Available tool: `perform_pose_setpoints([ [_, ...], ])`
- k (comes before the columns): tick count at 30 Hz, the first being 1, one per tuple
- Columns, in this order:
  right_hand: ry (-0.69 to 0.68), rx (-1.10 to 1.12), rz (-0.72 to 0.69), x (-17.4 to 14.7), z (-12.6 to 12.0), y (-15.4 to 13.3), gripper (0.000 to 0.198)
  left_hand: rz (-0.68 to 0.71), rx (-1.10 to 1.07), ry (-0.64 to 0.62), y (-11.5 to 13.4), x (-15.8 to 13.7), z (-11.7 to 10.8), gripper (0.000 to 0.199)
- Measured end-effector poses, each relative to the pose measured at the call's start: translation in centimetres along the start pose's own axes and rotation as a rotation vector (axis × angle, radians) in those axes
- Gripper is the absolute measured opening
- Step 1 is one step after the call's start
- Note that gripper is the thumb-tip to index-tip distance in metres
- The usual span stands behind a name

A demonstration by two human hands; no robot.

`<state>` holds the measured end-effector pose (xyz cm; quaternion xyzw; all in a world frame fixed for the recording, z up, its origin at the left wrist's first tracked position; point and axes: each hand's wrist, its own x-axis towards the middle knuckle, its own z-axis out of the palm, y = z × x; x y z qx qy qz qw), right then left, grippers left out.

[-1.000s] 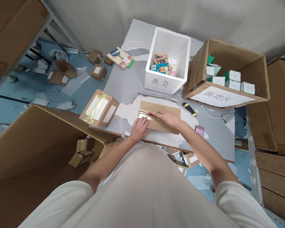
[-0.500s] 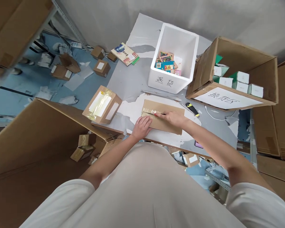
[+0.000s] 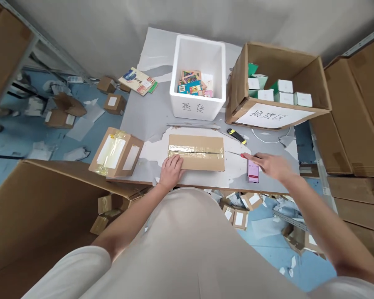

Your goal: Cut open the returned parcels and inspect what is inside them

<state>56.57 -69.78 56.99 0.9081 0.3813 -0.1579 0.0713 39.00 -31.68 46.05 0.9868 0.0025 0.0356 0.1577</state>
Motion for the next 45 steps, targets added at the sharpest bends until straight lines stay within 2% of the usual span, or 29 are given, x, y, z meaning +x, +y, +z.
perform_pose_setpoints([
  [3, 0.159, 0.514, 0.174, -1.1, 3.3, -0.9, 0.050, 0.013, 0.017, -0.016, 0.0, 0.9, -1.2, 0.062],
  [5, 0.155, 0.876, 0.313, -0.4, 5.5, -2.5, 0.054, 0.004, 0.033, -0.020, 0.0, 2.2, -1.9, 0.083],
  [7, 0.158, 1.122, 0.417, 0.8, 7.3, -4.3, 0.058, -0.027, 0.051, -0.031, -0.1, 3.8, -2.3, 0.100],
  [12, 0.147, 1.394, 0.462, 2.3, 9.2, -6.9, 0.065, -0.191, 0.020, -0.113, -0.2, 6.5, -2.7, 0.118],
  [14, 0.133, 1.456, 0.463, 2.2, 9.2, -7.0, 0.068, -0.187, 0.005, -0.145, -0.3, 6.6, -2.6, 0.127],
  [19, 0.080, 1.490, 0.417, 2.5, 8.7, -6.3, 0.068, -0.036, 0.011, -0.191, -1.1, 6.4, -2.2, 0.148],
  [25, -0.050, 1.386, 0.319, 2.8, 7.4, -4.4, 0.064, -0.009, -0.013, -0.101, -1.3, 6.2, -1.7, 0.144],
  [29, -0.166, 1.328, 0.215, 3.2, 6.5, -3.0, 0.060, 0.051, -0.034, -0.110, -1.2, 6.2, -1.6, 0.141],
  [32, -0.202, 1.291, 0.194, 3.0, 6.4, -3.2, 0.059, 0.031, -0.034, -0.091, -1.3, 6.2, -1.6, 0.138],
  [35, -0.278, 1.342, 0.202, 1.7, 7.1, -4.2, 0.060, 0.036, -0.041, -0.091, -1.4, 6.2, -1.5, 0.138],
  [41, -0.217, 1.380, 0.310, -1.4, 7.9, -5.6, 0.061, -0.007, -0.042, -0.119, -1.3, 6.2, -1.6, 0.143],
  [45, -0.125, 1.311, 0.377, -3.5, 8.0, -6.1, 0.067, -0.087, -0.004, -0.211, -0.8, 6.1, -2.2, 0.143],
])
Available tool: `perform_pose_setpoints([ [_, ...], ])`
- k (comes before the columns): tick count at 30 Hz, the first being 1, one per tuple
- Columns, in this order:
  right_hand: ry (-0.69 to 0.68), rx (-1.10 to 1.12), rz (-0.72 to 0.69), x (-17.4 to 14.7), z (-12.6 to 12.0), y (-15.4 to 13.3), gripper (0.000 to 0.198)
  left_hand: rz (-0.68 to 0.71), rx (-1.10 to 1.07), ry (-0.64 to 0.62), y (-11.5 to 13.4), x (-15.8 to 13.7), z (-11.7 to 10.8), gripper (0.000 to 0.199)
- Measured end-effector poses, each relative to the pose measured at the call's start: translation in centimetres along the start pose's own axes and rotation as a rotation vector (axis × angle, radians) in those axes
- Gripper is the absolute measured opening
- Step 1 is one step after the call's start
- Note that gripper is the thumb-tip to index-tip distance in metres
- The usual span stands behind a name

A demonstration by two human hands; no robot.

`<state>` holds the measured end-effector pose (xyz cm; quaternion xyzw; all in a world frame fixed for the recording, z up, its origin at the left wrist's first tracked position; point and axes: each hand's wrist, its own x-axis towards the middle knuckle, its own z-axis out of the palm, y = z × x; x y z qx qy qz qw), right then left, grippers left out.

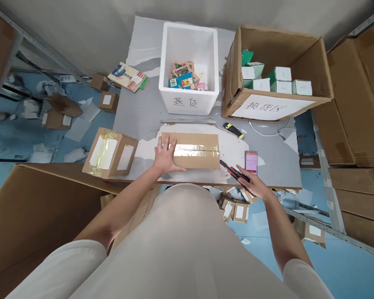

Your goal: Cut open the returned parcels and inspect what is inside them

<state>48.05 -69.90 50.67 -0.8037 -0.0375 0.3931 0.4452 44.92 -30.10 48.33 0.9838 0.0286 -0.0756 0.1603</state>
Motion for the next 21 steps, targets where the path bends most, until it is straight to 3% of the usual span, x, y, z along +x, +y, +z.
perform_pose_setpoints([
  [3, 0.006, 0.004, 0.039, -1.4, -0.1, 0.7, 0.056, -0.007, 0.050, -0.052, 0.4, 0.0, -0.8, 0.135],
  [7, -0.020, 0.010, 0.128, -3.5, -2.0, 2.3, 0.039, 0.028, 0.065, -0.025, 0.8, 0.3, -1.7, 0.115],
  [10, 0.113, 0.115, 0.121, -4.4, -2.5, 3.4, 0.041, 0.036, 0.007, 0.033, 0.5, 1.2, -2.2, 0.093],
  [13, 0.291, 0.385, 0.080, -3.5, 0.8, 2.9, 0.041, -0.023, -0.115, 0.122, -1.0, 3.2, -2.4, 0.074],
  [14, 0.274, 0.510, 0.078, -2.7, 2.8, 2.4, 0.041, -0.060, -0.170, 0.139, -1.6, 4.0, -2.4, 0.070],
  [16, 0.265, 0.723, 0.040, -0.9, 7.2, 1.0, 0.048, -0.138, -0.302, 0.113, -3.1, 5.7, -2.2, 0.060],
  [18, 0.387, 0.860, 0.016, 0.9, 10.9, -0.3, 0.050, -0.218, -0.427, 0.052, -4.4, 6.9, -1.9, 0.048],
  [21, 0.520, 0.957, -0.057, 3.5, 12.7, -1.7, 0.054, -0.314, -0.549, 0.059, -5.6, 6.9, -1.5, 0.037],
])
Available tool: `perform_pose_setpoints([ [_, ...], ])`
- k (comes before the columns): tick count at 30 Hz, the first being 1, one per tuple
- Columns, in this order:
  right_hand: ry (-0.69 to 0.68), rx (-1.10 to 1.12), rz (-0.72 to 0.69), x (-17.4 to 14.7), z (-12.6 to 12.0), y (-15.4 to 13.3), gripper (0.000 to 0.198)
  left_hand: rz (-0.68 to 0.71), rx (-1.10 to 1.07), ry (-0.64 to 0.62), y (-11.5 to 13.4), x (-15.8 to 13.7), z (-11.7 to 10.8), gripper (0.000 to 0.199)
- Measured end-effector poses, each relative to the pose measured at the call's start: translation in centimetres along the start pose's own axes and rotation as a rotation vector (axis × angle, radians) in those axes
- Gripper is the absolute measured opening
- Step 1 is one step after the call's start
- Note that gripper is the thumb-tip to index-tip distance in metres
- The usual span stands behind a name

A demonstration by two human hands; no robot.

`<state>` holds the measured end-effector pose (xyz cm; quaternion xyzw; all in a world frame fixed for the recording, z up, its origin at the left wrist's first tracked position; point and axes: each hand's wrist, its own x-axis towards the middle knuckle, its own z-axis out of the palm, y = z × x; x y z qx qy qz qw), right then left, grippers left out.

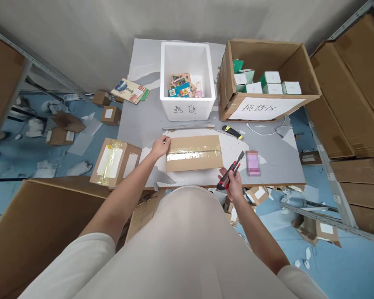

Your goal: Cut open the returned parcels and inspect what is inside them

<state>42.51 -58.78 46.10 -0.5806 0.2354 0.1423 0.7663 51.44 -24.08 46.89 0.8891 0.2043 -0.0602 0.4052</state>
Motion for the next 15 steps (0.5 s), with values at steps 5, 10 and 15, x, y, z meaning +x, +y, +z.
perform_pose_setpoints([
  [5, -0.098, -0.026, -0.117, 6.3, 2.8, -3.0, 0.051, -0.159, -0.391, 0.053, -1.9, -5.2, 0.5, 0.037],
  [10, -0.245, -0.101, -0.115, 11.2, 7.6, -4.4, 0.041, -0.352, -0.621, -0.051, -2.0, -12.5, 3.3, 0.046],
  [15, -0.268, -0.223, -0.128, 10.7, 8.5, -3.5, 0.041, -0.374, -0.602, -0.091, -1.7, -15.2, 5.0, 0.046],
])
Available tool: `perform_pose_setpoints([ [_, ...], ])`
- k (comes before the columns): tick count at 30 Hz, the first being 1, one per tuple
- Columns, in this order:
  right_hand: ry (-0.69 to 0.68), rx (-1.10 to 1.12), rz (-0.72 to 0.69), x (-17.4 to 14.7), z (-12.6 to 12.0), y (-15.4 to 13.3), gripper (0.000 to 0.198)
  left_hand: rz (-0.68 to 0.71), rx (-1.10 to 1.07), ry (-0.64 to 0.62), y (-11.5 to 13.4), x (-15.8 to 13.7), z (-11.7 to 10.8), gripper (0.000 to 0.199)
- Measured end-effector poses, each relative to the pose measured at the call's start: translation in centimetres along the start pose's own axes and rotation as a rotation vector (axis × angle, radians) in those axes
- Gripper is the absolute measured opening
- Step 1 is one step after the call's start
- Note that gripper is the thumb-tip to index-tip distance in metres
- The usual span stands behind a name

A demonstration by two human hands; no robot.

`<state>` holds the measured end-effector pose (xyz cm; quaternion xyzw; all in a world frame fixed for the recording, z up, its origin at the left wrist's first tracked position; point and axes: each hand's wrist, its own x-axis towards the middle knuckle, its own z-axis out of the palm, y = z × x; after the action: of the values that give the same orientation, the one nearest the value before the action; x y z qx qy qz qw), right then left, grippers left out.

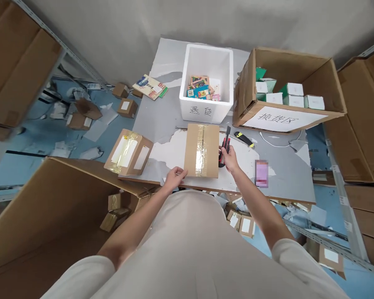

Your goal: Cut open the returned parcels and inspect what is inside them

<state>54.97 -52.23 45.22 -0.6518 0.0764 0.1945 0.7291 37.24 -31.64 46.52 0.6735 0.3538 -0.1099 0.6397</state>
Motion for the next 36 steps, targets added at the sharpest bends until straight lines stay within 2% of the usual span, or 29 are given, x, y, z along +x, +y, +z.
perform_pose_setpoints([
  [3, 0.032, -0.047, 0.003, -2.0, -1.2, 0.4, 0.042, 0.075, 0.156, 0.047, 0.4, 1.0, -0.7, 0.045],
  [5, 0.073, -0.072, 0.017, -4.0, -2.2, 0.8, 0.042, 0.171, 0.254, 0.082, 1.8, 2.8, -1.2, 0.046],
  [9, 0.099, 0.055, 0.143, -9.4, -3.4, 2.4, 0.044, 0.411, 0.449, 0.138, 6.9, 8.4, -1.4, 0.057],
  [12, 0.076, 0.258, 0.273, -12.9, -2.9, 3.7, 0.043, 0.590, 0.562, 0.110, 11.1, 13.1, -0.7, 0.062],
  [14, 0.075, 0.380, 0.331, -14.2, -2.1, 4.1, 0.043, 0.621, 0.622, 0.061, 12.9, 15.3, -0.1, 0.059],
  [17, 0.131, 0.499, 0.345, -14.6, -1.0, 4.2, 0.048, 0.570, 0.640, 0.035, 13.9, 16.9, 0.6, 0.053],
  [22, 0.185, 0.483, 0.329, -13.5, -0.7, 3.7, 0.054, 0.518, 0.560, 0.099, 13.5, 16.6, 0.2, 0.049],
  [25, 0.169, 0.417, 0.258, -11.5, -1.7, 3.4, 0.052, 0.490, 0.526, 0.214, 12.3, 15.2, -1.3, 0.046],
  [28, 0.168, 0.307, 0.109, -7.6, -2.9, 2.3, 0.049, 0.453, 0.509, 0.362, 9.7, 12.2, -3.0, 0.040],
  [32, 0.177, 0.044, -0.097, -0.3, -3.5, -0.2, 0.045, 0.475, 0.541, 0.398, 4.7, 6.4, -3.3, 0.040],
  [34, 0.123, -0.085, -0.100, 2.6, -3.4, -1.4, 0.043, 0.468, 0.503, 0.411, 2.5, 4.0, -2.8, 0.041],
  [36, 0.059, -0.151, -0.082, 4.3, -3.3, -2.3, 0.042, 0.446, 0.453, 0.411, 1.1, 2.4, -2.3, 0.041],
])
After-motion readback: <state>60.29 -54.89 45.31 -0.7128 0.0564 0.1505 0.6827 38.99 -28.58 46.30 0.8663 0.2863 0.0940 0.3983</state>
